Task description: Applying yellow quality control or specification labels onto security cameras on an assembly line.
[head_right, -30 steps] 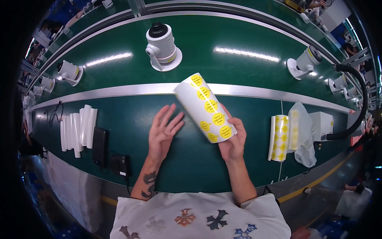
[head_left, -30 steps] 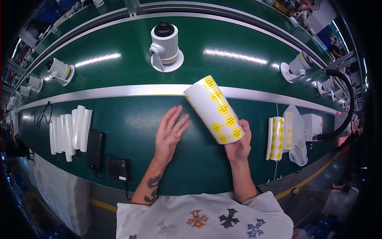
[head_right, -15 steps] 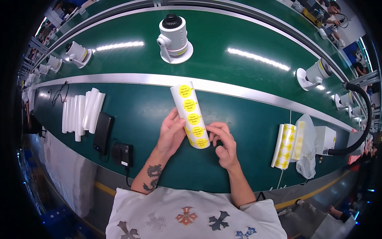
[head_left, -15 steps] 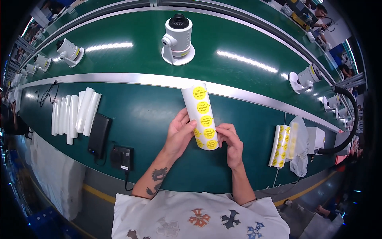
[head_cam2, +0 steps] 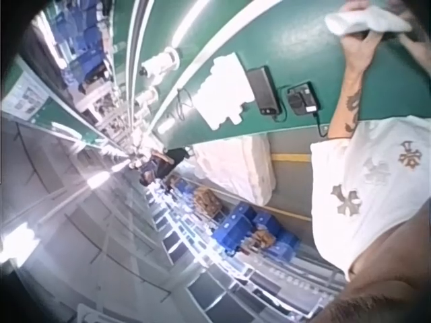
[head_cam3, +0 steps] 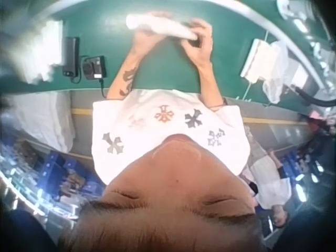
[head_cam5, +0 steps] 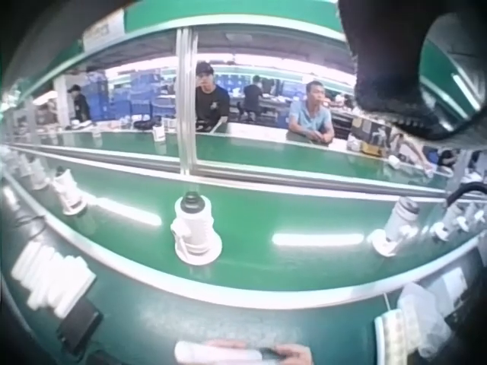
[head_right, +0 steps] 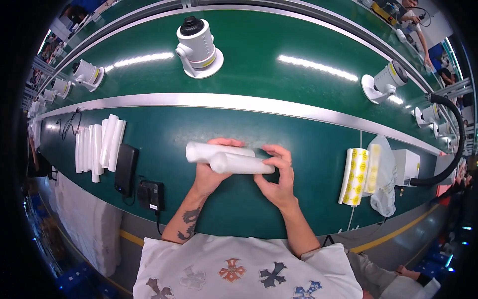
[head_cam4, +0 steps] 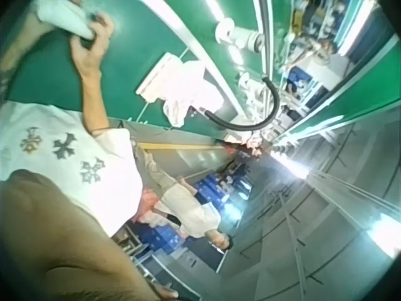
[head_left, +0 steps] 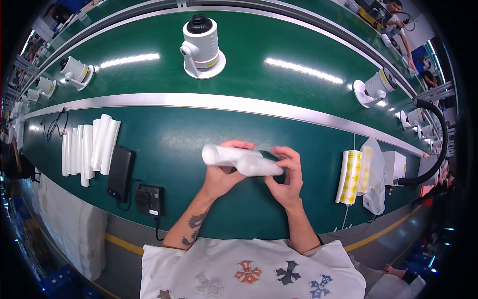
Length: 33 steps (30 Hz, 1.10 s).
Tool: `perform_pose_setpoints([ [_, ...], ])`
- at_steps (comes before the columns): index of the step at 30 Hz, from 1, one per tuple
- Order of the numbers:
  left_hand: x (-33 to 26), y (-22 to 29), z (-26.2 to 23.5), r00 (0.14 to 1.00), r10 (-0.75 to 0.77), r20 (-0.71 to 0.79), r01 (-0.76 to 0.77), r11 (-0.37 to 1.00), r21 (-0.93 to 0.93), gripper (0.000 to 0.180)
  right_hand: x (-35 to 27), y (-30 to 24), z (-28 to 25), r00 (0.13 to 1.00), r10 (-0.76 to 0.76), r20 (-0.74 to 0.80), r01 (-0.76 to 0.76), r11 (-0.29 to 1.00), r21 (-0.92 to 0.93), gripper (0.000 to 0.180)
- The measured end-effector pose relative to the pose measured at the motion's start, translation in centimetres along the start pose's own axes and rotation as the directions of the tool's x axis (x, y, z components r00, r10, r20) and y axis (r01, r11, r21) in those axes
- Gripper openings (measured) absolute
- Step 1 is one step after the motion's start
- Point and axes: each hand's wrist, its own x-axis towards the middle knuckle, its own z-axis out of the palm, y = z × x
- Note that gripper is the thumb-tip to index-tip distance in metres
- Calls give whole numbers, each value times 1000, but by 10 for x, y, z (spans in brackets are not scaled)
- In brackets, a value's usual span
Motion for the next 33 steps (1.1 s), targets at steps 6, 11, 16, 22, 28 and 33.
perform_pose_setpoints([
  [6,-1,4,-1,998,61,31,-66,977,204,64,-10,4,-3,996,28,87,-40,990,136,48],
  [11,1,-5,-16,980,50,191,-23,990,-142,69,-11,3,-1,994,-37,102,26,994,107,44],
  [16,1,3,-3,992,-66,107,116,804,-583,78,-12,4,-6,986,-99,133,86,991,102,41],
  [22,-6,17,-6,976,-121,181,138,987,-86,88,5,-8,-7,962,12,272,-16,1000,14,55],
  [28,-3,13,1,984,-112,137,124,989,-83,74,-2,1,-10,955,79,286,-56,994,-89,55],
  [33,-3,7,0,963,-265,55,269,961,-72,60,-6,3,-9,965,107,240,-90,993,-82,47],
])
